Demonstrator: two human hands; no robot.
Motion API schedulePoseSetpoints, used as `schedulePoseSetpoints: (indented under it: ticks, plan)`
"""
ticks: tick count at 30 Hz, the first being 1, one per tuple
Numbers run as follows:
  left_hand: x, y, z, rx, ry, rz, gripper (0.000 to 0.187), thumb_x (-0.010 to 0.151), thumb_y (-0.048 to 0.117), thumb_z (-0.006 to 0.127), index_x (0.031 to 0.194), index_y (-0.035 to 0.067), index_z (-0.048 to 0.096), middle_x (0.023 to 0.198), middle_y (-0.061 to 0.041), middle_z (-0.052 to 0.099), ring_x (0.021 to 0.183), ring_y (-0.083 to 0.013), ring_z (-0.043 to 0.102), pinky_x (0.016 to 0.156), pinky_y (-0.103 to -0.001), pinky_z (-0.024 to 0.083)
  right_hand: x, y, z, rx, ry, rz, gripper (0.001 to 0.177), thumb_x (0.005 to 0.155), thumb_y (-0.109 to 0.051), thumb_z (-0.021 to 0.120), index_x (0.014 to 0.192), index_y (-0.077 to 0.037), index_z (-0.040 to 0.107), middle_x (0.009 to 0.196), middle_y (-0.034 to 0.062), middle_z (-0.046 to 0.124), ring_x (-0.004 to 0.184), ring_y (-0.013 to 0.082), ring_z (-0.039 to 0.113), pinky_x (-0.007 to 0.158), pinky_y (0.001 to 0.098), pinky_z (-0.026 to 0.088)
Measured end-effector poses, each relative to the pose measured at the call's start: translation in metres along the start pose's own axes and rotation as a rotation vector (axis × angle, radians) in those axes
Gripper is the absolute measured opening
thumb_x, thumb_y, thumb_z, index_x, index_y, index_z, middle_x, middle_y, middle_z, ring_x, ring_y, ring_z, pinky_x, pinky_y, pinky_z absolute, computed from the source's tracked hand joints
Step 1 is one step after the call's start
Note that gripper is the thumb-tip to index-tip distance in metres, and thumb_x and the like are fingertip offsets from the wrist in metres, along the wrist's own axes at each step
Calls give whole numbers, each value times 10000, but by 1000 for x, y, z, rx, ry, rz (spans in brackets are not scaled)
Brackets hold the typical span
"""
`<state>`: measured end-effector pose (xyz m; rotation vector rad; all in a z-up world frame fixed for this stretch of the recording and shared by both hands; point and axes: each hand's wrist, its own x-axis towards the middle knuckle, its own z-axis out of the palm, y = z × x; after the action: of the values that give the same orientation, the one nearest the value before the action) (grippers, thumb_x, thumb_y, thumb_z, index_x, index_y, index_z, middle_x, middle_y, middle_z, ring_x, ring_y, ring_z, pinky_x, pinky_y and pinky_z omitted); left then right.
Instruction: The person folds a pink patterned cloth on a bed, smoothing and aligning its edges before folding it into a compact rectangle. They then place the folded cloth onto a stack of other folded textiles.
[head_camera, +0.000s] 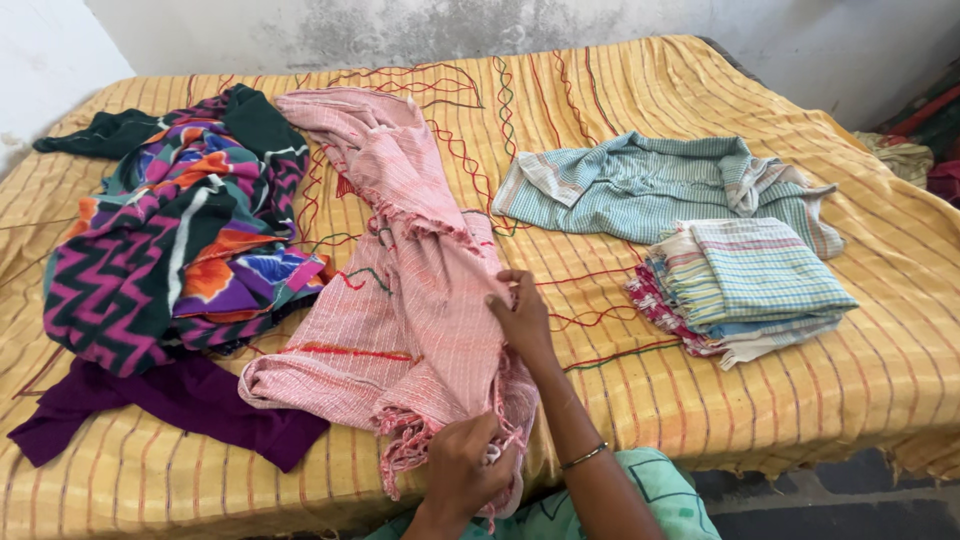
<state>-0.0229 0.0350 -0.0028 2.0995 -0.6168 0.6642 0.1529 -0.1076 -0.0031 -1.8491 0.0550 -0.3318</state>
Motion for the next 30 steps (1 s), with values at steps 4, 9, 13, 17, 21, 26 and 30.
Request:
schedulePoseSetpoints:
  ticks: [4,9,13,17,21,26,30]
  plan:
    - [5,7,7,29,-110,-76,266,747,195,807,884,62,622,702,-131,695,622,-348,682,577,-455,525,-3,-26,-21,-21,106,-108,385,823,-144,804,1154,-83,618,926,74,657,777,156,607,700,307,532]
    - [20,17,14,43,-205,-150,276,790,242,800,930,70,636,731,-142,710,655,-351,697,592,-466,527,-4,-46,-50,-42,117,-309,356,846,-99,771,1159,-81,603,910,50,669,741,126,632,643,291,535]
    - [47,20,8,-77,-314,-400,284,898,383,734,996,122,677,789,-109,774,731,-260,763,654,-399,574,-2,-49,-86,-174,198,-323,359,817,-31,750,1154,-86,639,929,49,690,750,126,654,641,289,564]
    - [68,20,-5,-278,-266,-570,346,902,445,707,1083,152,682,895,-79,793,774,-187,781,677,-328,623,-4,-53,-144,-321,428,-314,352,817,-3,769,1154,-70,694,903,64,684,716,178,631,644,331,525]
    - [78,18,-8,-306,63,-467,259,894,318,734,993,78,732,790,-93,792,715,-182,783,644,-347,592,-16,-52,-201,-393,673,-469,320,868,61,737,1167,-52,731,1024,83,694,851,178,632,744,314,510]
    - [82,13,0,-245,207,-472,201,893,249,736,983,70,747,788,-99,777,708,-206,767,650,-354,575,-10,-17,-234,83,1018,-538,263,955,126,730,1160,-16,645,1008,10,564,882,117,515,796,263,469]
    - [85,7,4,-69,280,-212,235,895,241,718,1035,53,736,998,-135,758,874,-302,745,758,-389,563,9,36,-251,697,1135,-428,284,913,156,677,1077,-54,580,925,-32,506,831,81,532,797,234,538]
